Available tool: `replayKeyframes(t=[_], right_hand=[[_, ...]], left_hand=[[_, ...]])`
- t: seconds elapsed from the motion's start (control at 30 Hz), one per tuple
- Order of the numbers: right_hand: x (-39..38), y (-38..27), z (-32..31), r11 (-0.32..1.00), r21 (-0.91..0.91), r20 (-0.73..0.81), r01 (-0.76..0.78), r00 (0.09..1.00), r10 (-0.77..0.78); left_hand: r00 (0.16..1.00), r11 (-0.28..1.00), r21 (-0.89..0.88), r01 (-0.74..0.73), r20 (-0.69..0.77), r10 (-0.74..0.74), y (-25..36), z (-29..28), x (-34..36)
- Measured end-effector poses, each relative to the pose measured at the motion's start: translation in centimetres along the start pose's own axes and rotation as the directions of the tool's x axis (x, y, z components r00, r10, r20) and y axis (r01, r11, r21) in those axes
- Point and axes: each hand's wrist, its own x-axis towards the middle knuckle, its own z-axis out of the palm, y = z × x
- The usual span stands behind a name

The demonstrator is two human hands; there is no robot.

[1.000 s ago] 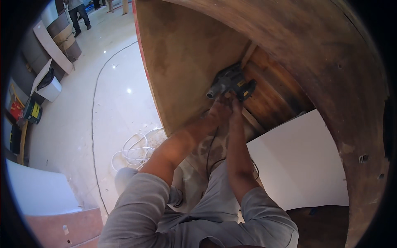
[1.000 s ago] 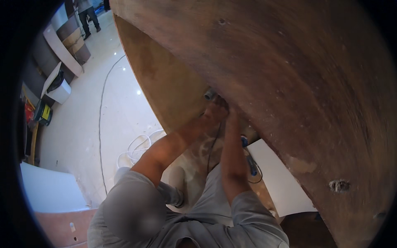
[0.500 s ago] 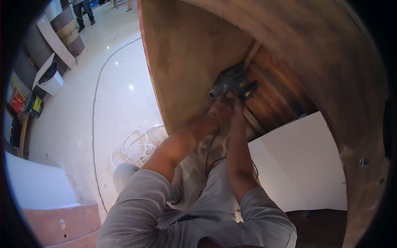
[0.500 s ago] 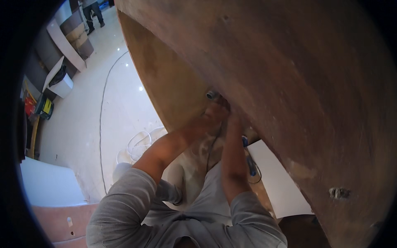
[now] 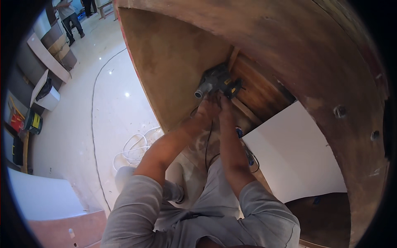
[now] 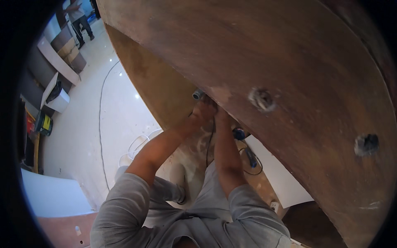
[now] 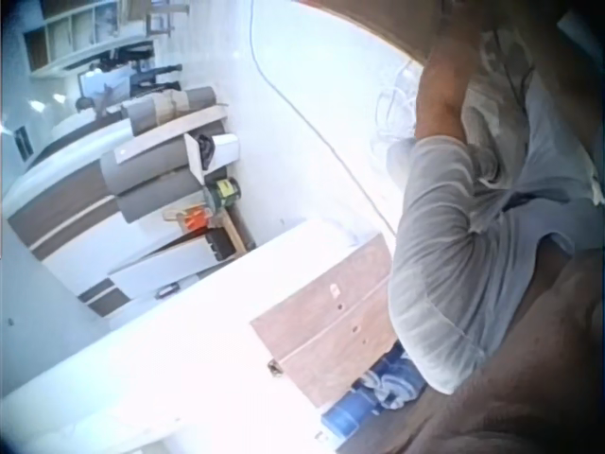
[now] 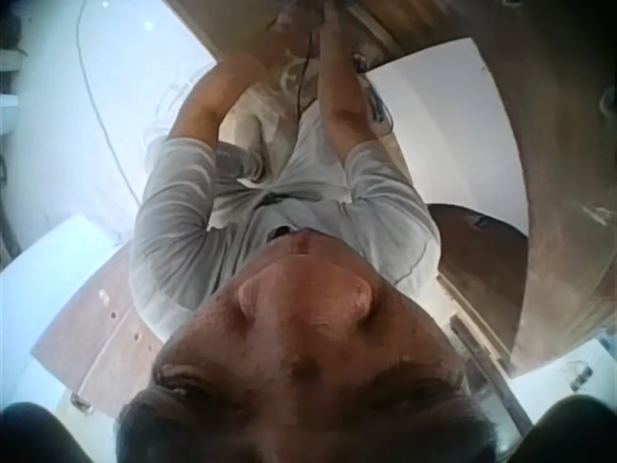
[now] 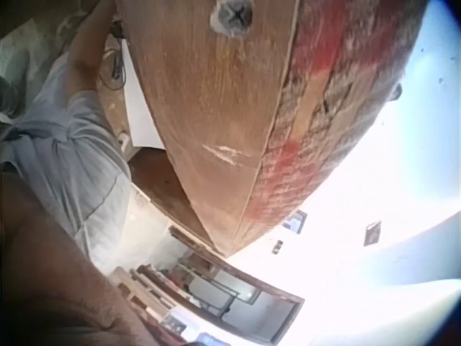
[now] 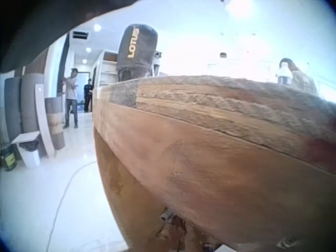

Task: The person operates a jigsaw to cut a piece of wood on a workbench.

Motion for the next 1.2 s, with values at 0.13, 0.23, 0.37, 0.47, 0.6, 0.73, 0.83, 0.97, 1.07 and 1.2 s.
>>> replayKeyframes(t=[0.13, 0.23, 0.37, 0.47, 0.6, 0.73, 0.83, 0.97, 1.07, 1.2], right_hand=[[-2.3, 1.5, 5.2, 0.991, -0.126, -0.094, -0.052, 0.995, 0.04], [3.5, -2.6, -0.9, 0.959, -0.262, -0.049, 0.11, 0.991, -0.127], [3.2, -0.2, 0.8, 0.954, -0.3, -0.064, -0.02, 0.998, 0.001], [5.2, -0.7, -1.3, 0.968, -0.252, -0.046, 0.003, 0.999, -0.015], [5.0, 1.8, -0.8, 0.932, -0.363, -0.061, 0.002, 0.998, -0.026], [9.0, -2.3, -8.2, 0.951, -0.303, -0.072, -0.06, 0.997, 0.04], [3.3, 2.2, -4.9, 0.985, -0.071, 0.22, -0.159, 0.96, 0.171], [0.7, 3.3, -2.6, 0.94, 0.048, 0.167, -0.337, 0.931, 0.326], [1.5, 3.3, -5.9, 0.878, -0.194, 0.625, 0.437, 0.745, -0.233], [4.1, 3.0, -5.0, 0.903, 0.229, 0.552, -0.364, 0.813, 0.188]], left_hand=[[0.991, 0.998, 0.004, 0.061, -0.12, -0.06, -3.0, 0.8, -3.1], [0.901, 0.998, 0.006, -0.064, -0.43, 0.06, -0.1, -3.5, 0.3], [0.98, 0.995, -0.1, 0.002, -0.199, -0.022, -2.1, -1.1, 0.0], [0.988, 0.996, -0.085, -0.008, -0.154, -0.005, -1.0, -0.4, 2.1], [0.999, 0.999, -0.046, 0.011, -0.041, -0.012, -1.1, 2.6, 1.8], [0.985, 0.997, -0.077, -0.014, -0.175, 0.001, 2.9, 1.5, 5.1], [0.984, 0.995, -0.032, 0.093, -0.15, -0.096, 1.5, 6.1, 1.8], [0.999, 0.988, 0.152, -0.007, -0.046, 0.014, -0.3, 7.8, 0.7], [0.996, 0.991, -0.13, 0.002, -0.089, -0.013, -0.1, 4.8, 1.3], [0.996, 0.993, -0.107, -0.057, 0.061, 0.064, -1.3, 0.4, 1.6]])
